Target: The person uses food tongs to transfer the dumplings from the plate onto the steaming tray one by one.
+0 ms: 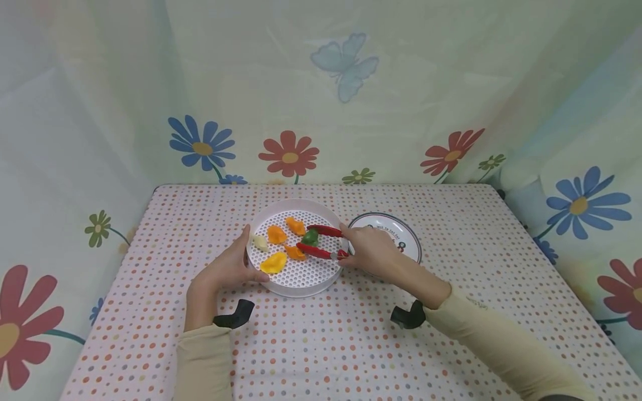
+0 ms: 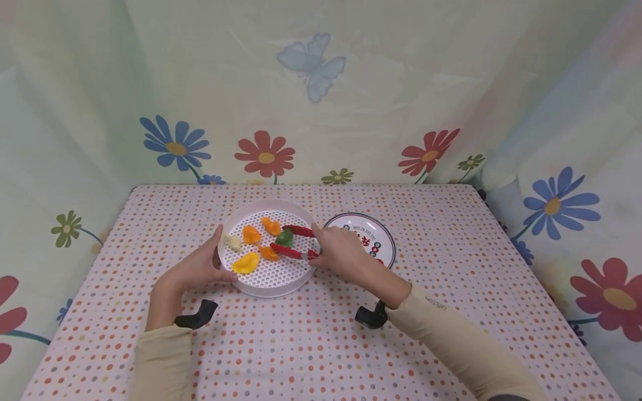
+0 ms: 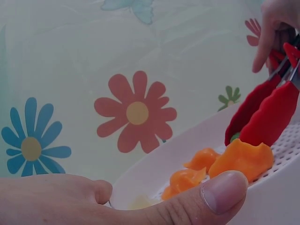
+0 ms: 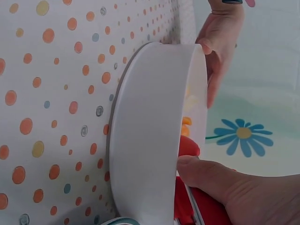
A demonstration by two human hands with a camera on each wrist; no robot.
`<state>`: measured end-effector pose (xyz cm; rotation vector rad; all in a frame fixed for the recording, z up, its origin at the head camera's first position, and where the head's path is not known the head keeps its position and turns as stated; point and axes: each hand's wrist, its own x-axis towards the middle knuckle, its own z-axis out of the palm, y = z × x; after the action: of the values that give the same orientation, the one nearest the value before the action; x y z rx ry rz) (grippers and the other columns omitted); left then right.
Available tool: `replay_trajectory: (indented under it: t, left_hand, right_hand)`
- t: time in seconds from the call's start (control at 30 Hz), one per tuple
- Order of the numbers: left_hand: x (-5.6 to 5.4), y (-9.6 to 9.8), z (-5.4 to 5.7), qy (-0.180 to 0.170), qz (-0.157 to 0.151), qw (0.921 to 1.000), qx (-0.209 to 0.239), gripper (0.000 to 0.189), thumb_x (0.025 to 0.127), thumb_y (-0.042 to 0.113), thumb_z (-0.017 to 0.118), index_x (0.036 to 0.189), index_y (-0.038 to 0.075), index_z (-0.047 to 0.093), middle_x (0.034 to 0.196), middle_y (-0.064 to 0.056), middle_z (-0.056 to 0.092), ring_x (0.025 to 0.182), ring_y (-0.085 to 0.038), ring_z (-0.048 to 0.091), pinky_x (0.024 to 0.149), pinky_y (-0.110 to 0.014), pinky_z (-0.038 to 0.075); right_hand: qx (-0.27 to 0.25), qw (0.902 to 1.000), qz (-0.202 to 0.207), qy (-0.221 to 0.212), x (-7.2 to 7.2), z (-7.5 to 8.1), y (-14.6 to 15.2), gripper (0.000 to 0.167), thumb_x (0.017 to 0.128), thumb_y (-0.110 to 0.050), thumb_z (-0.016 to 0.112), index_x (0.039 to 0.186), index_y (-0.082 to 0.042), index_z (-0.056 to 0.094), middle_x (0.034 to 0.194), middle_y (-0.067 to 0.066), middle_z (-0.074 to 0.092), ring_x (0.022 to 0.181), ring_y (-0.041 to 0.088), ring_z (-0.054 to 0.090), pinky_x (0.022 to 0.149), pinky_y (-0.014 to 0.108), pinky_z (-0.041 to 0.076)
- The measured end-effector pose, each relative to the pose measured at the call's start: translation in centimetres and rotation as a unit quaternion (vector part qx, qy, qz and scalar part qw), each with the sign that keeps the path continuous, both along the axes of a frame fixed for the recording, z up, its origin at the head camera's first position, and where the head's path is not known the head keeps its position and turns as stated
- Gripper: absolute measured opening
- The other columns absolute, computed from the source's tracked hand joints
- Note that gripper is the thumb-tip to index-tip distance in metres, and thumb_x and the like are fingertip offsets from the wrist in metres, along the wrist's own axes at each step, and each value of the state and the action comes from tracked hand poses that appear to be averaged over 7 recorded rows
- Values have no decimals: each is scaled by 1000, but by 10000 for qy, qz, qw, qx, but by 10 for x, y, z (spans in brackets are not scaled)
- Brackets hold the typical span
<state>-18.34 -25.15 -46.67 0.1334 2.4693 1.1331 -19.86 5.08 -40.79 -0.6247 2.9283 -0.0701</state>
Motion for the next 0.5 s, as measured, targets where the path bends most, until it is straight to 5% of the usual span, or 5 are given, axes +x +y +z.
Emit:
replay_trajectory:
  t: [0.5]
  left_hand:
    - [0, -1, 1, 86, -53, 9999, 78, 137, 60, 41, 88, 153, 14, -9, 161, -12, 8, 147, -32, 12, 117, -55, 16]
  right_hand:
    - [236, 9994, -83, -241, -4, 3, -5, 88, 71, -44, 81, 141, -4, 45, 115, 10, 69, 79, 13, 61, 53, 24, 45]
